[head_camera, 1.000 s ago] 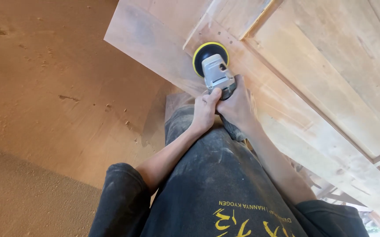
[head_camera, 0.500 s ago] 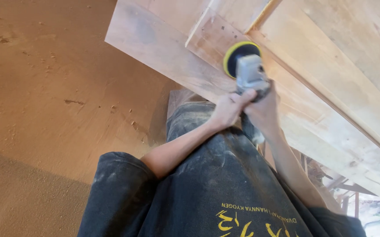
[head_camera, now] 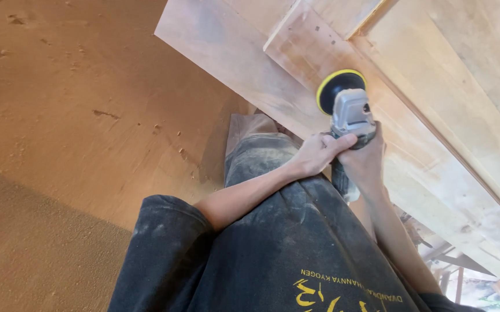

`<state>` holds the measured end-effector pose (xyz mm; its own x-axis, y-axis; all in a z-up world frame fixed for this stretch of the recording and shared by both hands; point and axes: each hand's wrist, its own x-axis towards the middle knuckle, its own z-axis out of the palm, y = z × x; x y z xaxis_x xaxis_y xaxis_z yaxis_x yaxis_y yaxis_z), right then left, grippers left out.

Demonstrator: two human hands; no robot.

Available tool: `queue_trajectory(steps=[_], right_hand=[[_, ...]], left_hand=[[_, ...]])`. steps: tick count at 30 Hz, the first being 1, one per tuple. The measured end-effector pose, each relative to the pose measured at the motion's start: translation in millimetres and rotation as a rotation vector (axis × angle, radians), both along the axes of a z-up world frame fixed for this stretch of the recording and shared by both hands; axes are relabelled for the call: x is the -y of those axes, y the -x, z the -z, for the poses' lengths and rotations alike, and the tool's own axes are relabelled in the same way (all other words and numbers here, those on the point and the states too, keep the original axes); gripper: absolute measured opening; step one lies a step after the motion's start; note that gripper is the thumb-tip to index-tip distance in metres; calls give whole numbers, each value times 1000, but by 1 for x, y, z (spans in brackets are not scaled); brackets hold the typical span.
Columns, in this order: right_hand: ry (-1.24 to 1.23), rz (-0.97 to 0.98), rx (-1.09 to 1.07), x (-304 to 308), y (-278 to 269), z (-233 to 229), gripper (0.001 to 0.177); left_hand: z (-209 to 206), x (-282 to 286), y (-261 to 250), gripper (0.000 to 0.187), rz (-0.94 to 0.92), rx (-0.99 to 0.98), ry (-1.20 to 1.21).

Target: Sand the surface of a wooden door using a power sander.

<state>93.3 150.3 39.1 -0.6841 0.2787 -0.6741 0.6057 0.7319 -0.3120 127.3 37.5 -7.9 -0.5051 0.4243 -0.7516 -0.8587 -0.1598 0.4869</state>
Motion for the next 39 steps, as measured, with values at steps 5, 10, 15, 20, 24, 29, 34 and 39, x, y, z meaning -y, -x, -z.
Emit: queue_trajectory(steps=[5,10,15,20,24,29,34,39], right_hand=[[98,-90,-35,60,33,11,46],[312,-293,-256,82,56,24,49],[75,-163,-62,87,47,6,41],[9,-128,-6,85,27,-4,39],[31,-140,-32,97,36,2,44],[85,-90,-163,75,37,-2,43],[110,-27,-184,57,11,-2,42],[193,-165,-128,57,18,7,52]], left_hand=[[7,37,17,82,-169,33,204],[-7,81,53,66,-443,-14,212],[-27,67,44,100,-231,-22,328],[-23,62,22,92,-214,32,328],[-25,78,40,102,-253,-59,367],[-36,61,49,100,-187,-163,350],[-20,34,14,81,-239,-166,290],[-22,31,14,86,-465,-199,358]])
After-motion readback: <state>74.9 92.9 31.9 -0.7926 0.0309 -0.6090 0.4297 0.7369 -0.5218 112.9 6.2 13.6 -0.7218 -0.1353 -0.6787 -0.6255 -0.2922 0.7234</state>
